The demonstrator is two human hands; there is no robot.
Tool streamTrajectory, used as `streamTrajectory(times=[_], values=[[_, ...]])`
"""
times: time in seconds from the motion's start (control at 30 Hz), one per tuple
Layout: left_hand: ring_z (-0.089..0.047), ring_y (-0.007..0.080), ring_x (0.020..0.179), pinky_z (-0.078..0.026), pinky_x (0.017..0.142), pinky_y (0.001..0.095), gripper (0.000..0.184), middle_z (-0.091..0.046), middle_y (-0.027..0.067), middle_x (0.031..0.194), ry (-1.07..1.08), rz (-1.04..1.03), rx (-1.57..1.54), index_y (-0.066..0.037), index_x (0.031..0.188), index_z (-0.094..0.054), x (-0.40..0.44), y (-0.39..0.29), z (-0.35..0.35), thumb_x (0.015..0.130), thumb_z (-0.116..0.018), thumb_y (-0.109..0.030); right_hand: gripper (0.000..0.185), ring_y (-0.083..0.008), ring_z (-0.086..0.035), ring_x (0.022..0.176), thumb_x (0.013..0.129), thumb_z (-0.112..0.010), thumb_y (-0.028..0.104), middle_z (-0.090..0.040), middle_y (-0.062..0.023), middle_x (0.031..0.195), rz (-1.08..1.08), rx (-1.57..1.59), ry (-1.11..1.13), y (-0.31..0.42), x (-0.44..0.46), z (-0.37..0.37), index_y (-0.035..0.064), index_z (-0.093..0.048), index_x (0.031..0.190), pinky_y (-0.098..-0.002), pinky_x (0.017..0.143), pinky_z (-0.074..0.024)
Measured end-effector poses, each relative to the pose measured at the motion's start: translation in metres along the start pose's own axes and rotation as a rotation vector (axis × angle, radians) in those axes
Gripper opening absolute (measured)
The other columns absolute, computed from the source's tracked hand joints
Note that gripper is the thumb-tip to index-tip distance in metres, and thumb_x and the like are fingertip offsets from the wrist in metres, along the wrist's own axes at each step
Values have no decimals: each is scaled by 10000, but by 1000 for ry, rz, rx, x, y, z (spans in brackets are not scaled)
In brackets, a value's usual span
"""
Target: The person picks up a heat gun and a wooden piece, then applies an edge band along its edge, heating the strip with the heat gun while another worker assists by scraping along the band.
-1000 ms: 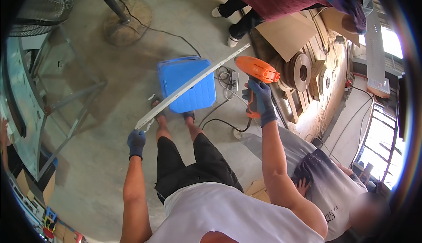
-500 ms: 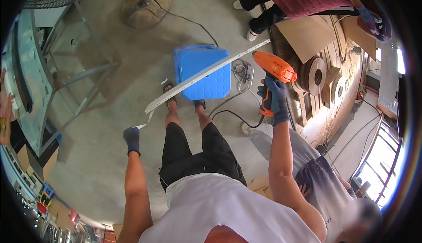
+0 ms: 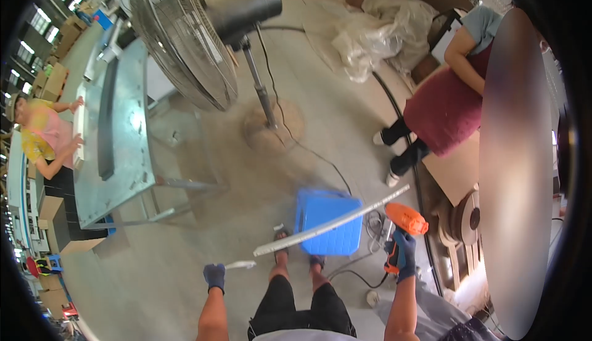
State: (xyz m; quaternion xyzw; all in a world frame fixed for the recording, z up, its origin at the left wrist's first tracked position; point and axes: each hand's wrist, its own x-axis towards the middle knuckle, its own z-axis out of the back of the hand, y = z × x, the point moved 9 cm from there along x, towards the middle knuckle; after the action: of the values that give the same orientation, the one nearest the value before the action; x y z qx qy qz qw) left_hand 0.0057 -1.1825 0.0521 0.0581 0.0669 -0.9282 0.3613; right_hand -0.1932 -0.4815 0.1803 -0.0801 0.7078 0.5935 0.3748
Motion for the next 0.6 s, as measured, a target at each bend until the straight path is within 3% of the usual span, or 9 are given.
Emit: streamTrajectory(times=[0.07,0.17,0.2,0.23,0.33,0.43,0.53,0.6], values=[[-634,354,473,-526,507,450,277,-616,205,547,295,426,-410,40,649,-655,-8,24,-17,768,-564,-193,248,-189,-646,604,881,-682,214,-615,-64,839,-9,-21,-18,2,-3,-1,31,-612,1032,-331,517,-566],[-619,356,443,-523,464,421,229,-608,191,523,293,547,-602,54,701,-655,-8,27,-12,768,-565,-146,223,-190,-646,605,885,-684,207,-617,-62,834,-19,29,7,-5,1,3,40,-602,1009,-333,523,-573],[-643,360,501,-538,511,423,226,-632,200,571,308,537,-558,56,741,-667,-9,25,-6,772,-565,-144,221,-190,-646,605,886,-685,205,-618,-61,833,-32,26,9,-6,-2,4,41,-601,1009,-334,524,-573],[-667,365,558,-554,558,425,230,-655,209,618,324,524,-517,58,780,-679,-6,17,4,777,-566,-142,203,-196,-619,565,871,-696,200,-594,-62,747,-11,44,-24,0,-7,0,18,-616,916,-334,497,-524],[-681,387,767,-549,718,441,269,-686,237,805,303,448,-427,49,930,-687,11,11,8,780,-564,-138,195,-194,-620,568,872,-696,200,-597,-57,745,-7,52,-22,-6,-5,4,25,-624,918,-327,494,-518],[-666,414,996,-519,888,462,377,-697,266,1014,163,235,-335,32,1094,-681,37,3,-7,779,-562,-136,178,-167,-608,571,878,-691,201,-595,-40,744,7,52,-38,1,-15,-1,38,-635,923,-301,503,-503],[-622,406,1115,-481,978,455,526,-663,258,1161,245,-67,-160,21,1246,-606,39,-31,-21,772,-630,-206,180,-124,-574,577,886,-691,210,-587,-16,749,97,28,-42,-8,3,9,50,-650,956,-267,517,-476],[-599,388,1170,-462,1022,442,663,-638,246,1243,425,-211,-235,19,1342,-541,30,-58,-38,769,-699,-276,230,-130,-590,614,886,-709,237,-604,-17,787,76,4,-41,-5,-10,7,42,-654,995,-280,539,-489]])
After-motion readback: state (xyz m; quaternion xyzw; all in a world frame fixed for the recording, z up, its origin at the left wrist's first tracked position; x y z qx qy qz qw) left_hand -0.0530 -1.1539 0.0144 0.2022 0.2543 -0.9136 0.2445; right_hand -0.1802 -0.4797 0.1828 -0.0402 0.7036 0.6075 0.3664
